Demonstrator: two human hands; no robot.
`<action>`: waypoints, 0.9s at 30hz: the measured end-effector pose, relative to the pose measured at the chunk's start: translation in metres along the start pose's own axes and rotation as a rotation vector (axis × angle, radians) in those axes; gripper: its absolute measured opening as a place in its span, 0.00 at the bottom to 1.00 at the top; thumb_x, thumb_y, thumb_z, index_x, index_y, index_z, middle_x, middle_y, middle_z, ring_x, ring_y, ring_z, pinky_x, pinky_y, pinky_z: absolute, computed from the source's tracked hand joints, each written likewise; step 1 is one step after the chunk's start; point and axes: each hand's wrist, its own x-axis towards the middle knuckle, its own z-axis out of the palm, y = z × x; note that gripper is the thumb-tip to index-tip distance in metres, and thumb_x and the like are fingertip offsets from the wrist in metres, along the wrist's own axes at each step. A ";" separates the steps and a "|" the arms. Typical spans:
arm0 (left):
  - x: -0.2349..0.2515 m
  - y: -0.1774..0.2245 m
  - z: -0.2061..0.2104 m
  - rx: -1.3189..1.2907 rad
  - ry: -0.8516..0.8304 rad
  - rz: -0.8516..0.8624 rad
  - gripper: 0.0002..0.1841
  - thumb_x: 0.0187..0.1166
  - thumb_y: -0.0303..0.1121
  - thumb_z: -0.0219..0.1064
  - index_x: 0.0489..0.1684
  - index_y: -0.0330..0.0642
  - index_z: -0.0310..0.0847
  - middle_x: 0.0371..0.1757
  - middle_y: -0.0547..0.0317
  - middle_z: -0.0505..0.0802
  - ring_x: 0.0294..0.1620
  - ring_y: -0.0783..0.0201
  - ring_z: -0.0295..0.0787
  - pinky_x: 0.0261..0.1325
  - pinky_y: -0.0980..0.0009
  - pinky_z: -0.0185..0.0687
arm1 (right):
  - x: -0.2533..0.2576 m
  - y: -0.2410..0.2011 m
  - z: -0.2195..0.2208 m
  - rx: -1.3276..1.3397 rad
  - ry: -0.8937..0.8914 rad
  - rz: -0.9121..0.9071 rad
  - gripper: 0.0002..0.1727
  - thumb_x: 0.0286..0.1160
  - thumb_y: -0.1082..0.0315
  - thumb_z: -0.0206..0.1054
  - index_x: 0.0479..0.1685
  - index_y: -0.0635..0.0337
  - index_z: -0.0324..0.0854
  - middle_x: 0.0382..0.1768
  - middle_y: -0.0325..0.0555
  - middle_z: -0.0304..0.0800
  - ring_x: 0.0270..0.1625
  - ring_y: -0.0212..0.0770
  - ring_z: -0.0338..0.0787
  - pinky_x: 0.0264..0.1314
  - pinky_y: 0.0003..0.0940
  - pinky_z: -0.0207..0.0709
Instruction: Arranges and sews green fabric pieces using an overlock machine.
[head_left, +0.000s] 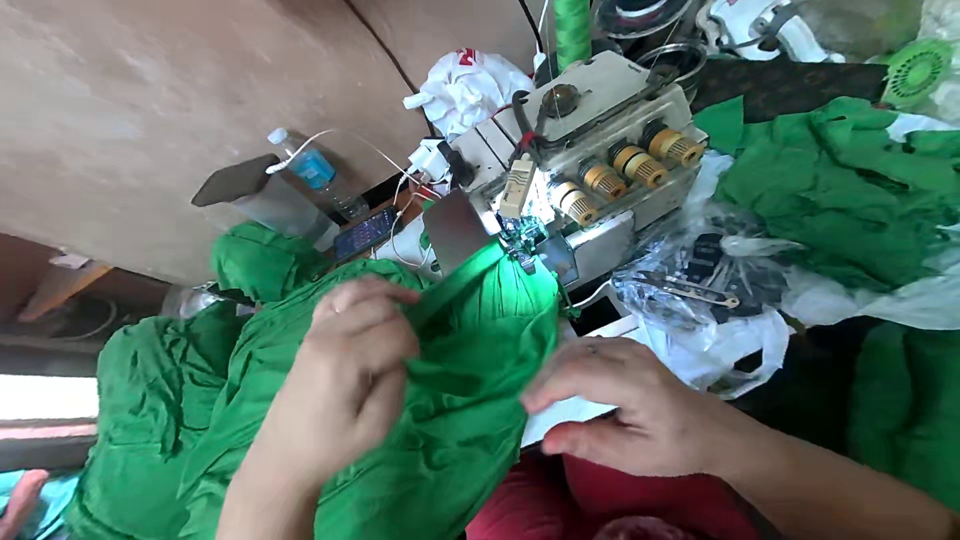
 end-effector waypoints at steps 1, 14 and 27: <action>0.000 0.019 -0.006 -0.100 -0.011 0.027 0.15 0.83 0.35 0.49 0.23 0.48 0.75 0.31 0.64 0.86 0.58 0.68 0.84 0.80 0.63 0.67 | 0.001 -0.001 0.007 -0.081 -0.054 0.011 0.23 0.87 0.47 0.60 0.53 0.58 0.87 0.52 0.44 0.95 0.65 0.36 0.90 0.76 0.37 0.76; -0.008 0.039 -0.001 -0.294 -0.109 0.002 0.11 0.73 0.30 0.54 0.26 0.44 0.84 0.25 0.65 0.85 0.36 0.74 0.78 0.42 0.78 0.69 | -0.007 -0.024 0.010 -0.276 0.064 -0.003 0.12 0.87 0.54 0.63 0.54 0.50 0.80 0.53 0.39 0.88 0.63 0.34 0.84 0.70 0.28 0.75; -0.018 0.039 0.004 -0.145 -0.170 -0.052 0.14 0.71 0.36 0.55 0.33 0.47 0.91 0.31 0.65 0.91 0.40 0.70 0.85 0.45 0.70 0.76 | -0.008 -0.042 0.015 -0.139 -0.050 -0.019 0.15 0.91 0.55 0.57 0.42 0.55 0.81 0.36 0.41 0.85 0.41 0.30 0.85 0.45 0.19 0.77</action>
